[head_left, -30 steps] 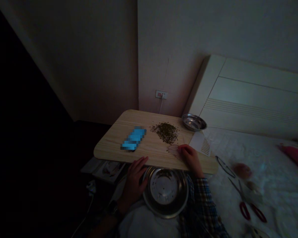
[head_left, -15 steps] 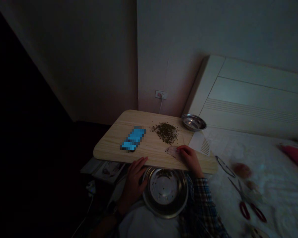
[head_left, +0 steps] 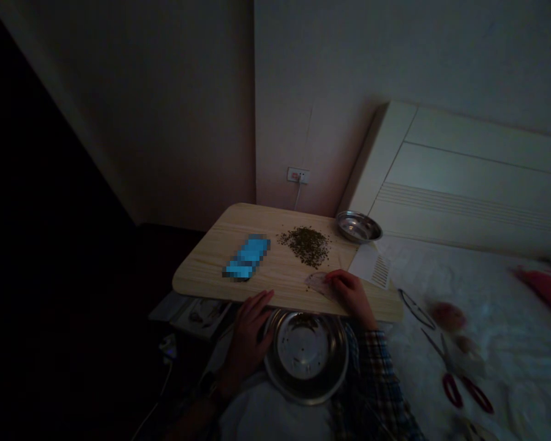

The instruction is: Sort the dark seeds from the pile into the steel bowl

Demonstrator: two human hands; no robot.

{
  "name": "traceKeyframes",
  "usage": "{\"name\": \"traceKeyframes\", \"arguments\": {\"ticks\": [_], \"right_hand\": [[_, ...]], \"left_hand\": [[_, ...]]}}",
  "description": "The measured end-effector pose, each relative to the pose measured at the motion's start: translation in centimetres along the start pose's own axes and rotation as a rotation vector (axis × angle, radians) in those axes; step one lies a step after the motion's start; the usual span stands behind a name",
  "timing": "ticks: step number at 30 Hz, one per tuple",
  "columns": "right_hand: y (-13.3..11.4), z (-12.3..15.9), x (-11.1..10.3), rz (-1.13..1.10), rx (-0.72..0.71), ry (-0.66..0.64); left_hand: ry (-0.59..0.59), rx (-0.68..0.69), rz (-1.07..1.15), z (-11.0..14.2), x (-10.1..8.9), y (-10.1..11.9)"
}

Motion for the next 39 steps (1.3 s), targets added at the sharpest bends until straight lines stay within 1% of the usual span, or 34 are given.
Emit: {"name": "traceKeyframes", "arguments": {"ticks": [6,11,15,26,33,39], "right_hand": [[0.33,0.03,0.06,0.003,-0.004,-0.005],[0.06,-0.01,0.28,-0.006,-0.015,-0.029],[-0.19,-0.09,0.38,-0.014,-0.026,-0.047],[-0.21,-0.07,0.55,-0.035,-0.020,-0.060],[-0.09,-0.02,0.32,-0.038,-0.013,-0.046],[0.50,0.23,0.23,-0.017,0.020,-0.017]], "left_hand": [[0.007,0.003,-0.005,0.00,0.01,-0.04],[-0.006,0.004,-0.011,0.03,0.24,-0.21],[-0.004,0.007,-0.013,0.00,0.08,-0.05],[-0.001,0.000,-0.013,0.06,0.15,-0.15],[0.003,0.003,-0.017,-0.06,0.04,-0.02],[-0.001,0.012,-0.011,0.05,0.07,-0.07]]}}
Point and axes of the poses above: each hand's wrist, its own z-axis away from the middle knuckle, its own x-axis out of the palm, y = z × x, the point moved 8 cm from there along -z, towards the middle knuckle, and after that the axes turned 12 degrees about -x, right-handed, at the moved point
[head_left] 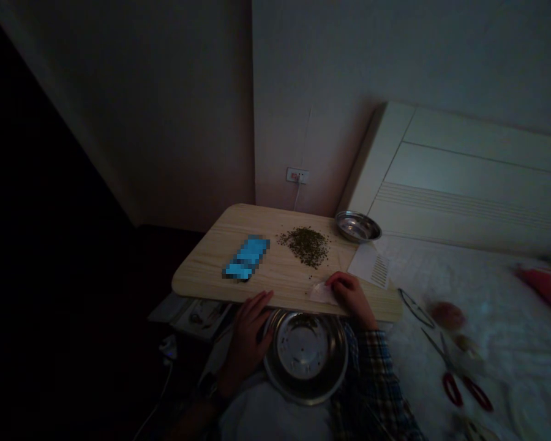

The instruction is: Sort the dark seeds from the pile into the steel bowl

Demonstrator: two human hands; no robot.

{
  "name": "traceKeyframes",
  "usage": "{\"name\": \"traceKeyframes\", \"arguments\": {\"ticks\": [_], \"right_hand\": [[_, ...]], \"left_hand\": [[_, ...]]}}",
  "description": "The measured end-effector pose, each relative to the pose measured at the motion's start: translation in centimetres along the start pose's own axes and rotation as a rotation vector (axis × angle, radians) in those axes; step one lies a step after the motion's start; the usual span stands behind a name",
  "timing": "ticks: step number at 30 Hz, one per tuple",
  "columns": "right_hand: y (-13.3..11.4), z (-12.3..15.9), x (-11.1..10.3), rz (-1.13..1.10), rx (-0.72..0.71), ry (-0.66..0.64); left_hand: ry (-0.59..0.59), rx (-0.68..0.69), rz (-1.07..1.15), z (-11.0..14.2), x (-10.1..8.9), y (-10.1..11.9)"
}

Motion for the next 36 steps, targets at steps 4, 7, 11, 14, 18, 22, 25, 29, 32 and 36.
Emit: {"name": "traceKeyframes", "arguments": {"ticks": [4,7,11,14,18,22,25,29,32,36], "right_hand": [[0.16,0.05,0.00,0.023,0.010,0.023],[0.27,0.08,-0.20,0.044,0.015,0.042],[0.53,0.11,-0.31,0.060,0.019,0.047],[0.67,0.10,-0.35,0.068,0.018,0.055],[0.59,0.15,-0.57,0.075,0.018,0.083],[0.21,0.08,-0.78,0.074,0.007,0.095],[0.04,-0.05,-0.79,0.062,-0.002,0.088],[0.08,-0.10,-0.73,0.041,-0.009,0.076],[0.11,-0.10,-0.58,0.031,-0.013,0.057],[-0.14,-0.16,-0.28,0.022,-0.020,0.023]], "left_hand": [[-0.003,-0.006,-0.004,-0.08,-0.02,0.05],[0.003,0.001,0.003,-0.12,-0.06,0.14],[0.004,-0.007,0.012,-0.09,-0.08,0.03],[0.000,-0.008,0.014,-0.04,-0.08,0.03],[0.002,-0.011,0.007,-0.06,-0.05,0.06],[-0.002,-0.018,0.000,-0.11,-0.05,0.09],[-0.006,-0.015,0.001,-0.07,-0.05,0.11],[-0.006,-0.013,0.000,0.00,0.02,0.04],[-0.008,-0.012,-0.008,0.00,0.12,-0.04],[0.000,-0.005,0.000,-0.01,0.05,0.01]]}}
Point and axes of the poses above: each hand's wrist, its own z-axis away from the middle knuckle, its own x-axis out of the palm, y = z × x, the point moved 8 cm from there along -z, towards the middle knuckle, and after that the axes turned 12 degrees about -x, right-handed, at the moved point
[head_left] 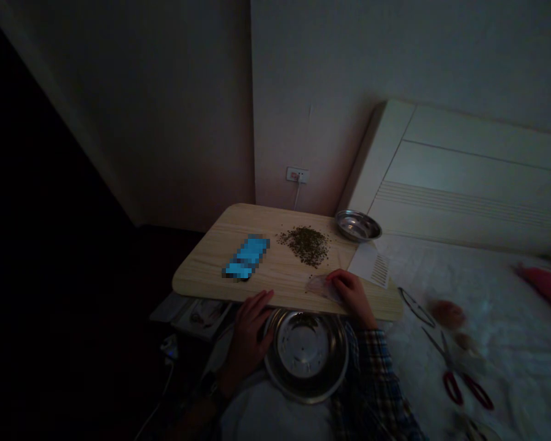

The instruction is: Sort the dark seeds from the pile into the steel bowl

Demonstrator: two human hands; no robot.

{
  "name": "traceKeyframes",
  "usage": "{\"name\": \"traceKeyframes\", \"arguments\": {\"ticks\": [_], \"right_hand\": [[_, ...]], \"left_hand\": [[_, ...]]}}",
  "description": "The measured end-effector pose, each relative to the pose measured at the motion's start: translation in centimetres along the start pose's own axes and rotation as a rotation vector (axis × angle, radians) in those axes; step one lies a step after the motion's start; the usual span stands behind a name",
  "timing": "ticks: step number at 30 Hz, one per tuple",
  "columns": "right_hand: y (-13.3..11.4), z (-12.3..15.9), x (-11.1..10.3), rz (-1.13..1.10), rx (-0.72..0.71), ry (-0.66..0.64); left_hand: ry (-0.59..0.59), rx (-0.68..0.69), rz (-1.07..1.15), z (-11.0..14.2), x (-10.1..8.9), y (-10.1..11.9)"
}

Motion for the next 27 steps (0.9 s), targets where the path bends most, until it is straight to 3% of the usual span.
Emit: {"name": "traceKeyframes", "arguments": {"ticks": [21,27], "right_hand": [[-1.6,0.2,1.4,-0.097,0.016,-0.177],[-0.3,0.2,0.1,-0.042,0.036,-0.005]], "left_hand": [[-0.003,-0.004,-0.006,-0.1,0.0,0.0],[-0.012,-0.003,-0.010,-0.1,-0.1,0.2]]}}
Point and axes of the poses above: each hand's wrist, its own z-axis away from the middle knuckle, its own x-axis out of the palm, y = z × x, the point moved 8 cm from there along -z, towards the middle knuckle, and after that the axes turned 12 degrees about -x, right-handed, at the moved point
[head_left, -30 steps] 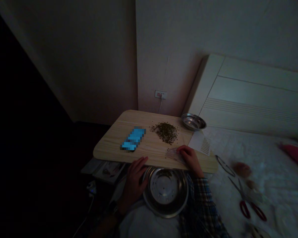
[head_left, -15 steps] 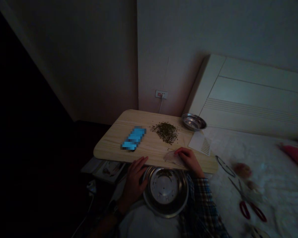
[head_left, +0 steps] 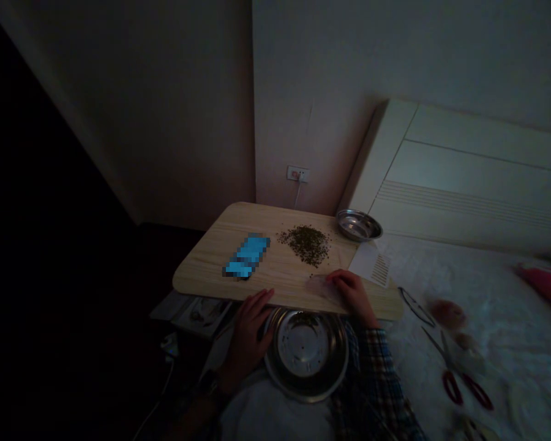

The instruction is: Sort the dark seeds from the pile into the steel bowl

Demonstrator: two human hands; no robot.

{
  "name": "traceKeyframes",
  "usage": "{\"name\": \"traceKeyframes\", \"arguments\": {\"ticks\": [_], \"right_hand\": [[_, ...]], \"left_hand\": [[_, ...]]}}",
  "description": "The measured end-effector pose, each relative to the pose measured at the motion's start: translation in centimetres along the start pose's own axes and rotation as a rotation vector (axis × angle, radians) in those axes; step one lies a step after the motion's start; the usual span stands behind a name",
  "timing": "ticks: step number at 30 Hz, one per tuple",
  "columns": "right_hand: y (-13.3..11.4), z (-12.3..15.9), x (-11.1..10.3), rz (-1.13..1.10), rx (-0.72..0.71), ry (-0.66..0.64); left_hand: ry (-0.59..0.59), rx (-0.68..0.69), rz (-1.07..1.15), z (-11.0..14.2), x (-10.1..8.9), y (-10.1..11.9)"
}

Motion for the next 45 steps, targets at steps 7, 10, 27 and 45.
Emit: {"name": "traceKeyframes", "arguments": {"ticks": [7,10,27,45], "right_hand": [[1.0,0.3,-1.4,0.065,0.011,0.167],[1.0,0.2,-1.5,0.076,0.013,0.189],[0.2,-0.1,-0.6,0.063,-0.011,0.087],[0.2,-0.1,-0.3,0.064,-0.011,0.041]], "left_hand": [[0.020,-0.005,0.008,0.0,-0.1,0.0],[0.019,-0.006,0.014,0.1,0.0,-0.1],[0.017,-0.005,0.008,0.0,0.0,-0.1],[-0.006,-0.008,0.002,0.1,0.2,-0.3]]}}
Point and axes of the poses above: each hand's wrist, its own z-axis away from the middle knuckle, its own x-axis out of the palm, y = z × x, the point moved 8 cm from there along -z, towards the middle knuckle, and after that the axes turned 12 degrees about -x, right-handed, at the moved point
